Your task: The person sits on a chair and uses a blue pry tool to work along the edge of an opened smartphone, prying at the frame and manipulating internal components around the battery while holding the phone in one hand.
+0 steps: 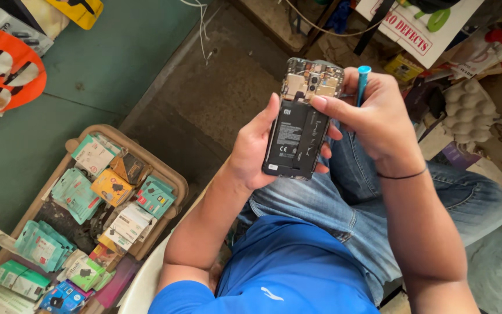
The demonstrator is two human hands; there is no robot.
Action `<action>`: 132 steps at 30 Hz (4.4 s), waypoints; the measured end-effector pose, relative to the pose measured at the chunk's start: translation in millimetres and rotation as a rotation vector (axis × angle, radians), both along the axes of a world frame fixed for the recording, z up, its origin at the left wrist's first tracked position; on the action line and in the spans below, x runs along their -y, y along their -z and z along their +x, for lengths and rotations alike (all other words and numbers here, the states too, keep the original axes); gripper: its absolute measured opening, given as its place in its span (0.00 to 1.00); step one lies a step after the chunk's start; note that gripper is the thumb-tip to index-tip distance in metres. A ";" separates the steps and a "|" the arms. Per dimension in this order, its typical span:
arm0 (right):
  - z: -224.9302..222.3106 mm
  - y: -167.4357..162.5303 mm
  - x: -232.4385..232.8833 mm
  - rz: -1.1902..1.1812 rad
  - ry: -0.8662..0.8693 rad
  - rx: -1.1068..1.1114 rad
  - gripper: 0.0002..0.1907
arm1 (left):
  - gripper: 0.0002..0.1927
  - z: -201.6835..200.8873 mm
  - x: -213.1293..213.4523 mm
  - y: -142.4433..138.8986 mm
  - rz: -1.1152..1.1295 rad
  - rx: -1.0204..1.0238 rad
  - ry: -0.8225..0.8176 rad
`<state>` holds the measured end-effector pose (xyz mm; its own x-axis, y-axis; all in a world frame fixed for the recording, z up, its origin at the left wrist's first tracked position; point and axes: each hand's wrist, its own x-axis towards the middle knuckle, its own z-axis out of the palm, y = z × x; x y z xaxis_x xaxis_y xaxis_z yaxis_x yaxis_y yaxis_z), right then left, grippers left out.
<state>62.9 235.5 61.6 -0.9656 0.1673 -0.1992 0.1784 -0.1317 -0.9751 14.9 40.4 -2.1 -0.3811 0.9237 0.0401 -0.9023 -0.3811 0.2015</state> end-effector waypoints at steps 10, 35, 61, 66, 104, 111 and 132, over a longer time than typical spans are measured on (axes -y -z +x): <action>26.4 4.1 -11.0 0.370 0.123 -0.226 0.08 | 0.43 -2.1 -14.4 14.1 0.060 0.235 -0.098; 77.0 -3.2 7.8 0.965 0.183 -0.890 0.09 | 0.32 9.2 -44.6 14.5 0.038 0.068 -0.275; 36.4 -22.2 -10.9 0.399 0.367 -0.295 0.11 | 0.30 7.1 -42.4 13.6 -0.077 0.234 -0.270; -1.6 -47.7 -14.8 0.137 0.247 -0.089 0.08 | 0.42 2.2 -30.7 -6.9 -0.084 0.147 -0.173; 96.4 41.9 -140.2 -0.314 0.381 -0.145 0.05 | 0.46 -9.5 2.4 -27.5 -0.025 -0.219 0.084; 117.7 67.6 -87.0 -0.028 0.444 0.059 0.09 | 0.47 -9.4 12.3 -36.6 -0.063 -0.122 0.087; 122.0 130.1 -2.8 0.552 0.307 0.103 0.13 | 0.49 2.1 1.7 -43.0 -0.005 -0.062 0.156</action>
